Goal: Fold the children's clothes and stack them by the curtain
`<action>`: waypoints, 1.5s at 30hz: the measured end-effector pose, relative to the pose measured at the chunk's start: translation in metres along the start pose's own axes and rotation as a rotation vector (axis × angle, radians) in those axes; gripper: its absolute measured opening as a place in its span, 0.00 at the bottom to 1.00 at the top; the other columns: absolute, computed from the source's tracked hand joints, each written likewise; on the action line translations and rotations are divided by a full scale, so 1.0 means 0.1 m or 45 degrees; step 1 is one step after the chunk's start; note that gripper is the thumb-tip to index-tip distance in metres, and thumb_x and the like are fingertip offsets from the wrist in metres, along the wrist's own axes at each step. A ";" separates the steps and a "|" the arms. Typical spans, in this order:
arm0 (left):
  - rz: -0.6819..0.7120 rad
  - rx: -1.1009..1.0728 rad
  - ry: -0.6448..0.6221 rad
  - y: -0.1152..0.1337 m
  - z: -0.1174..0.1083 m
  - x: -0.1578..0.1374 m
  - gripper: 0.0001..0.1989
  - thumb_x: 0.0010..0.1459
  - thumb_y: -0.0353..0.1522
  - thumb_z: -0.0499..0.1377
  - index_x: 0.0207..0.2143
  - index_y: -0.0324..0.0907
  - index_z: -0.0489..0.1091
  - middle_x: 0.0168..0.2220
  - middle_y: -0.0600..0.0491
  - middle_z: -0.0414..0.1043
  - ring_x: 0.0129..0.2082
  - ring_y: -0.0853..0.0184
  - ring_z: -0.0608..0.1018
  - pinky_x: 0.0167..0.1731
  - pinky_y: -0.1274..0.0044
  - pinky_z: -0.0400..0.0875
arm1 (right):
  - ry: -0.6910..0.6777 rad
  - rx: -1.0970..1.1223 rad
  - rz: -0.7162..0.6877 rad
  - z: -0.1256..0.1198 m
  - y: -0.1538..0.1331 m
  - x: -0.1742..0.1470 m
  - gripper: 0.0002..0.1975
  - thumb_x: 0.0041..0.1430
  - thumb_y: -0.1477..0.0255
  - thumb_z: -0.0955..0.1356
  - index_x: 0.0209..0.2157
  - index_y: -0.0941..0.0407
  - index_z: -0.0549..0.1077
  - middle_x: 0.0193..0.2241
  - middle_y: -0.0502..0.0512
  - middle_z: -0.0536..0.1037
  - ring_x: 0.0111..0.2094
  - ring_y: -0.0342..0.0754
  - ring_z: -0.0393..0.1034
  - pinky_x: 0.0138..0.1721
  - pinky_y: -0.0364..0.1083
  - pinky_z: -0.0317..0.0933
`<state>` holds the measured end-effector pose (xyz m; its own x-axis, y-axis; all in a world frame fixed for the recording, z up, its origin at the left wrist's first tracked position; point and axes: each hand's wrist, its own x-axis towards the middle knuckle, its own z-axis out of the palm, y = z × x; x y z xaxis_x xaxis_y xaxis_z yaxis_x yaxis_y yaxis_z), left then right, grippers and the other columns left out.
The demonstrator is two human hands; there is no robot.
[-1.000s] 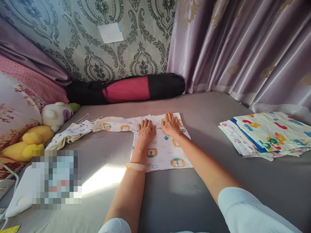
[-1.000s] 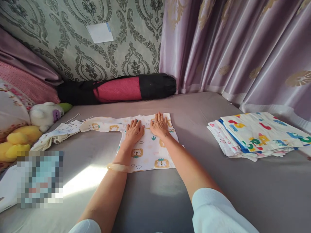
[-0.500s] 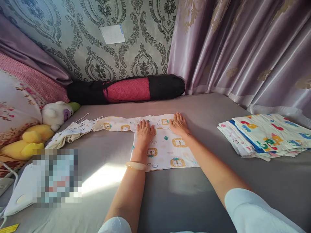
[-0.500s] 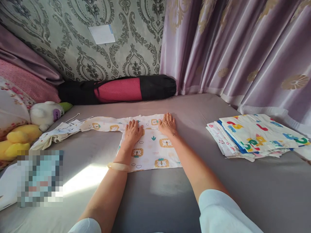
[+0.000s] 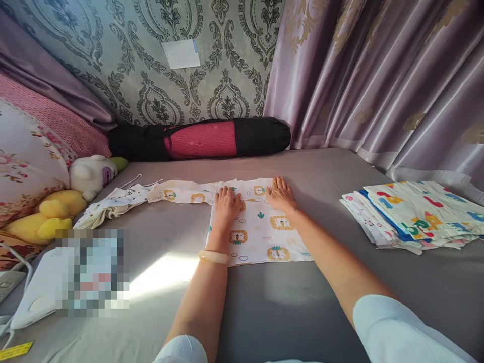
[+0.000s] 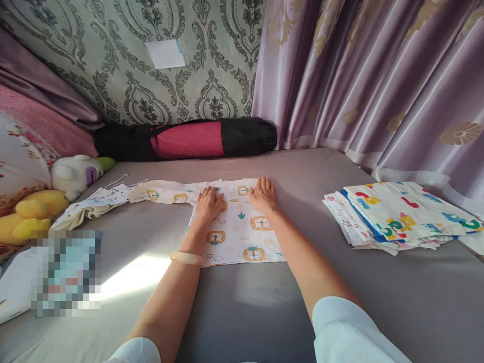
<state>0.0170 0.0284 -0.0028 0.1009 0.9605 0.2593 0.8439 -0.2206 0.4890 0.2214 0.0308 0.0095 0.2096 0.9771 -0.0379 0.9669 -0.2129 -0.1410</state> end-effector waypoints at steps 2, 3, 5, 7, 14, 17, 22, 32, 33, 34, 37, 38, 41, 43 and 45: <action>-0.050 -0.173 0.093 -0.02 -0.06 0.04 0.18 0.65 0.35 0.50 0.54 0.38 0.67 0.58 0.39 0.69 0.59 0.53 0.70 0.59 0.61 0.63 | -0.031 0.006 0.010 -0.04 -0.01 -0.01 0.35 0.69 0.62 0.49 0.69 0.70 0.47 0.71 0.66 0.44 0.70 0.56 0.37 0.68 0.56 0.37; -0.113 -0.264 0.150 -0.03 -0.09 0.06 0.18 0.65 0.36 0.50 0.53 0.39 0.67 0.56 0.40 0.70 0.56 0.55 0.72 0.56 0.63 0.65 | -0.035 0.005 0.012 -0.06 -0.03 -0.02 0.34 0.69 0.62 0.49 0.69 0.69 0.47 0.71 0.66 0.43 0.70 0.56 0.36 0.68 0.57 0.36; -0.281 -0.433 0.274 -0.08 -0.17 0.10 0.17 0.65 0.36 0.50 0.52 0.40 0.68 0.53 0.41 0.72 0.54 0.56 0.74 0.53 0.65 0.68 | -0.015 0.000 -0.001 -0.09 -0.08 -0.06 0.34 0.70 0.62 0.49 0.69 0.69 0.47 0.71 0.66 0.42 0.71 0.56 0.35 0.68 0.58 0.33; -0.419 -0.605 0.405 -0.14 -0.26 0.14 0.16 0.64 0.36 0.51 0.49 0.40 0.70 0.50 0.42 0.74 0.52 0.58 0.75 0.53 0.67 0.68 | 0.008 0.004 -0.029 -0.10 -0.14 -0.10 0.34 0.70 0.61 0.48 0.69 0.68 0.46 0.71 0.65 0.41 0.71 0.56 0.34 0.68 0.58 0.32; -0.868 -1.335 0.836 -0.38 -0.54 0.14 0.09 0.58 0.31 0.53 0.40 0.38 0.70 0.36 0.49 0.72 0.38 0.66 0.77 0.42 0.73 0.72 | -0.025 -0.021 -0.073 -0.02 -0.23 -0.17 0.33 0.70 0.60 0.48 0.70 0.62 0.46 0.71 0.65 0.43 0.71 0.57 0.36 0.68 0.60 0.32; -1.039 -1.513 0.973 -0.42 -0.67 0.11 0.08 0.55 0.27 0.54 0.37 0.38 0.69 0.33 0.52 0.69 0.34 0.69 0.76 0.38 0.75 0.72 | -0.018 -0.043 -0.069 0.01 -0.22 -0.13 0.33 0.70 0.60 0.48 0.70 0.62 0.46 0.71 0.66 0.44 0.71 0.57 0.36 0.68 0.60 0.33; -1.196 -1.606 1.092 -0.50 -0.78 0.10 0.11 0.49 0.22 0.54 0.36 0.39 0.67 0.32 0.54 0.66 0.33 0.69 0.75 0.36 0.76 0.73 | 0.003 -0.060 -0.062 0.05 -0.19 -0.07 0.34 0.70 0.59 0.48 0.70 0.63 0.47 0.71 0.66 0.45 0.70 0.57 0.37 0.67 0.60 0.35; -1.281 -1.649 1.077 -0.61 -0.79 0.13 0.14 0.47 0.20 0.55 0.38 0.39 0.63 0.35 0.53 0.65 0.34 0.69 0.77 0.33 0.78 0.75 | 0.018 0.026 -0.350 -0.03 -0.72 -0.25 0.32 0.70 0.62 0.49 0.69 0.62 0.49 0.71 0.63 0.43 0.71 0.55 0.35 0.68 0.60 0.31; -1.280 -1.650 1.067 -0.61 -0.78 0.12 0.14 0.47 0.20 0.55 0.37 0.39 0.63 0.35 0.53 0.65 0.33 0.70 0.77 0.33 0.78 0.75 | 0.004 0.046 -0.424 -0.02 -0.82 -0.27 0.32 0.70 0.61 0.49 0.69 0.61 0.49 0.71 0.62 0.43 0.71 0.54 0.35 0.68 0.60 0.31; -1.279 -1.648 1.056 -0.61 -0.78 0.12 0.13 0.47 0.20 0.55 0.37 0.39 0.63 0.35 0.52 0.65 0.32 0.70 0.77 0.32 0.78 0.75 | -0.002 0.064 -0.488 0.00 -0.92 -0.28 0.32 0.70 0.61 0.49 0.70 0.61 0.49 0.71 0.61 0.43 0.71 0.54 0.34 0.68 0.60 0.31; -1.287 -1.611 1.044 -0.60 -0.78 0.11 0.11 0.48 0.20 0.55 0.36 0.38 0.63 0.34 0.52 0.65 0.31 0.69 0.76 0.30 0.78 0.74 | -0.017 0.095 -0.589 0.08 -1.12 -0.29 0.32 0.70 0.61 0.49 0.70 0.60 0.50 0.71 0.60 0.43 0.71 0.54 0.35 0.68 0.60 0.31; -1.290 -1.580 1.052 -0.59 -0.79 0.11 0.11 0.49 0.21 0.55 0.36 0.38 0.63 0.33 0.52 0.65 0.32 0.69 0.76 0.30 0.78 0.74 | -0.029 0.097 -0.588 0.11 -1.16 -0.29 0.31 0.70 0.61 0.49 0.69 0.60 0.50 0.71 0.60 0.44 0.71 0.55 0.35 0.68 0.60 0.30; -1.304 -1.488 1.063 -0.57 -0.80 0.10 0.12 0.50 0.21 0.55 0.38 0.39 0.63 0.32 0.53 0.65 0.33 0.68 0.77 0.29 0.79 0.73 | -0.069 0.094 -0.570 0.15 -1.19 -0.28 0.31 0.70 0.62 0.49 0.69 0.59 0.50 0.71 0.59 0.46 0.71 0.55 0.36 0.68 0.61 0.30; -1.316 -1.466 1.045 -0.56 -0.81 0.11 0.13 0.50 0.21 0.55 0.39 0.39 0.63 0.31 0.53 0.65 0.31 0.69 0.77 0.28 0.79 0.73 | -0.081 0.093 -0.574 0.15 -1.19 -0.28 0.31 0.70 0.62 0.49 0.70 0.59 0.50 0.71 0.59 0.46 0.71 0.55 0.36 0.68 0.61 0.30; -1.327 -1.459 1.017 -0.55 -0.81 0.11 0.13 0.50 0.21 0.55 0.40 0.38 0.63 0.29 0.54 0.65 0.29 0.69 0.77 0.28 0.79 0.72 | -0.087 0.094 -0.577 0.13 -1.18 -0.29 0.31 0.70 0.62 0.49 0.69 0.59 0.50 0.71 0.59 0.46 0.71 0.55 0.36 0.68 0.61 0.30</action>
<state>-0.0711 0.0376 0.0405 -0.7565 0.5312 -0.3814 -0.4235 0.0465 0.9047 0.0993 0.0276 0.0142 -0.2439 0.9696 -0.0210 0.9454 0.2329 -0.2280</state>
